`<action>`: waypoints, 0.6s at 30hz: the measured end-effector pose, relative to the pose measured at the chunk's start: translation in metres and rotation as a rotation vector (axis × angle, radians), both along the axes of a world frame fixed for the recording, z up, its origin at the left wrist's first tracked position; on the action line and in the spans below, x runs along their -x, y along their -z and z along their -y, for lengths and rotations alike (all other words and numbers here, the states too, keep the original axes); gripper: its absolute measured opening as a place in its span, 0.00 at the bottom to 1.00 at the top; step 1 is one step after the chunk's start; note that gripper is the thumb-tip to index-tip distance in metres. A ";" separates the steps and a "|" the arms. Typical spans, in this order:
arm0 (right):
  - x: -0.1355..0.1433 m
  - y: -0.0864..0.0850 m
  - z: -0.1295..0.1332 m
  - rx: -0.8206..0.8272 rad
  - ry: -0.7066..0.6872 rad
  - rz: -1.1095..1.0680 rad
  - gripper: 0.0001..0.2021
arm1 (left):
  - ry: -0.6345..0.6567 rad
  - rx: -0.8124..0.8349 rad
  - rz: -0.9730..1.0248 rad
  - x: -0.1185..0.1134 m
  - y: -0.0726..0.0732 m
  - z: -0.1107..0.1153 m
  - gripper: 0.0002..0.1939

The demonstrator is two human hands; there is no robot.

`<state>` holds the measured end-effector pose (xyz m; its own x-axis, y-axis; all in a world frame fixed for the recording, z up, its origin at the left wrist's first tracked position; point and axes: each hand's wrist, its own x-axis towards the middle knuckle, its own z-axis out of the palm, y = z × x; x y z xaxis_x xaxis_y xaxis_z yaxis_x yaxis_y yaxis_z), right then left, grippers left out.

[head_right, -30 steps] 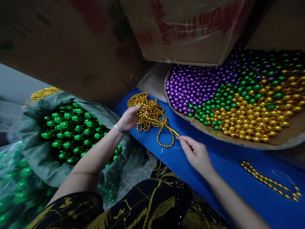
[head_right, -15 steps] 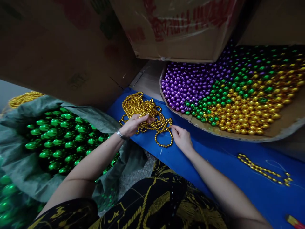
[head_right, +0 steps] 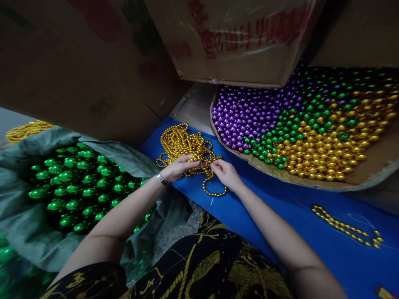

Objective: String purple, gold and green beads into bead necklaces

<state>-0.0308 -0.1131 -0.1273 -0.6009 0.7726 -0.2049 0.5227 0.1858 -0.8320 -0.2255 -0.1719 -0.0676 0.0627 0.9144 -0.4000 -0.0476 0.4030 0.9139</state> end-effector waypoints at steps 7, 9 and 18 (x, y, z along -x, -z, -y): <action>0.027 -0.010 0.011 0.481 -0.040 -0.563 0.25 | -0.058 0.021 0.150 0.012 0.001 0.001 0.16; 0.029 -0.010 0.012 0.494 -0.103 -0.517 0.26 | -0.071 0.003 0.187 0.014 0.001 0.002 0.16; 0.027 -0.014 0.004 0.175 -0.070 -0.358 0.18 | -0.046 0.008 0.062 0.016 0.002 0.005 0.18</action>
<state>-0.0574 -0.1170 -0.1133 -0.7080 0.6994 -0.0978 0.1851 0.0501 -0.9814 -0.2416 -0.1765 -0.0694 0.0451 0.9138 -0.4037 -0.1228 0.4062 0.9055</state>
